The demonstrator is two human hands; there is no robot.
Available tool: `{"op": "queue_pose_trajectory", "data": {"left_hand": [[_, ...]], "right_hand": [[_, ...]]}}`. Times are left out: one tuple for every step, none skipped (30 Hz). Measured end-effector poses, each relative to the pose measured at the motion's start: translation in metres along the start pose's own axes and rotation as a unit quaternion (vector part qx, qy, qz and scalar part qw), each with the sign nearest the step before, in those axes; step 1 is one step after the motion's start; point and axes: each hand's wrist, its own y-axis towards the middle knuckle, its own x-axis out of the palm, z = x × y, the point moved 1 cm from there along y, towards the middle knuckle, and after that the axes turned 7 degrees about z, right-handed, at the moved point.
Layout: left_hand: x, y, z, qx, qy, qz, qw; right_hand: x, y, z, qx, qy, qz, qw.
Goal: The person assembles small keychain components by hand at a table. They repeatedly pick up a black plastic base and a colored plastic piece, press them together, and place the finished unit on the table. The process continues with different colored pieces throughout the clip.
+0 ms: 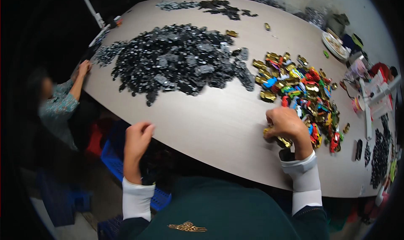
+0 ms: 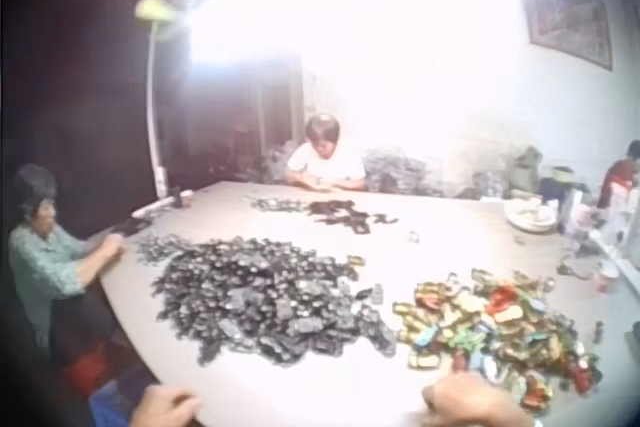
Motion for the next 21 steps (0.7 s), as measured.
{"op": "queue_pose_trajectory", "data": {"left_hand": [[0.012, 0.013, 0.012, 0.023, -0.038, -0.016, 0.999], [0.024, 0.023, 0.029, 0.083, -0.085, -0.009, 0.993], [0.038, 0.033, 0.029, 0.130, -0.074, -0.003, 0.989], [0.043, 0.036, 0.042, 0.108, -0.063, -0.016, 0.992], [0.050, 0.041, 0.057, 0.092, -0.086, -0.050, 0.991], [0.061, 0.047, 0.062, 0.153, -0.047, -0.003, 0.987], [0.076, 0.053, 0.060, 0.213, -0.007, 0.043, 0.976], [0.091, 0.060, 0.059, 0.275, 0.031, 0.083, 0.957], [0.101, 0.066, 0.057, 0.271, 0.048, 0.069, 0.959], [0.104, 0.074, 0.053, 0.271, 0.059, 0.072, 0.958], [0.110, 0.082, 0.048, 0.276, 0.062, 0.063, 0.957], [0.118, 0.084, 0.043, 0.279, 0.064, 0.052, 0.957], [0.119, 0.084, 0.040, 0.251, 0.075, 0.053, 0.964], [0.115, 0.081, 0.038, 0.223, 0.087, 0.054, 0.969], [0.112, 0.082, 0.037, 0.226, 0.107, 0.048, 0.967], [0.108, 0.080, 0.038, 0.222, 0.134, 0.050, 0.964], [0.106, 0.079, 0.046, 0.203, 0.125, 0.047, 0.970], [0.103, 0.079, 0.052, 0.182, 0.122, 0.048, 0.975], [0.103, 0.078, 0.057, 0.212, 0.103, 0.085, 0.968], [0.100, 0.077, 0.069, 0.156, 0.024, 0.043, 0.987], [0.096, 0.073, 0.086, 0.097, -0.054, 0.004, 0.994]], "right_hand": [[0.006, 0.003, -0.002, 0.001, -0.012, -0.006, 1.000], [0.012, 0.005, -0.002, 0.003, -0.026, -0.014, 1.000], [0.017, 0.007, 0.000, -0.002, -0.031, -0.013, 0.999], [0.021, 0.010, 0.004, -0.009, -0.038, -0.010, 0.999], [0.023, 0.012, 0.006, -0.010, -0.044, -0.009, 0.999], [0.020, 0.013, 0.004, -0.010, -0.026, -0.006, 1.000], [0.014, 0.012, 0.003, -0.009, -0.007, -0.003, 1.000], [0.012, 0.008, 0.004, 0.000, 0.015, -0.002, 1.000], [0.012, 0.006, 0.008, -0.002, 0.033, 0.030, 0.999], [0.009, 0.009, 0.009, 0.001, 0.050, 0.039, 0.998], [0.005, 0.010, 0.012, 0.018, 0.067, 0.046, 0.997], [0.005, 0.009, 0.018, 0.037, 0.085, 0.049, 0.995], [0.007, 0.011, 0.023, 0.020, 0.084, 0.066, 0.994], [0.004, 0.010, 0.023, 0.009, 0.076, 0.075, 0.994], [0.001, 0.008, 0.024, 0.014, 0.085, 0.052, 0.995], [-0.001, 0.009, 0.024, 0.007, 0.096, 0.030, 0.995], [-0.006, 0.007, 0.020, 0.027, 0.074, 0.007, 0.997], [-0.011, 0.007, 0.016, 0.040, 0.054, -0.014, 0.998], [-0.013, 0.006, 0.014, 0.052, 0.033, -0.035, 0.997], [-0.012, 0.004, 0.015, 0.050, 0.028, -0.032, 0.998], [-0.008, 0.003, 0.015, 0.044, 0.021, -0.027, 0.998]]}}
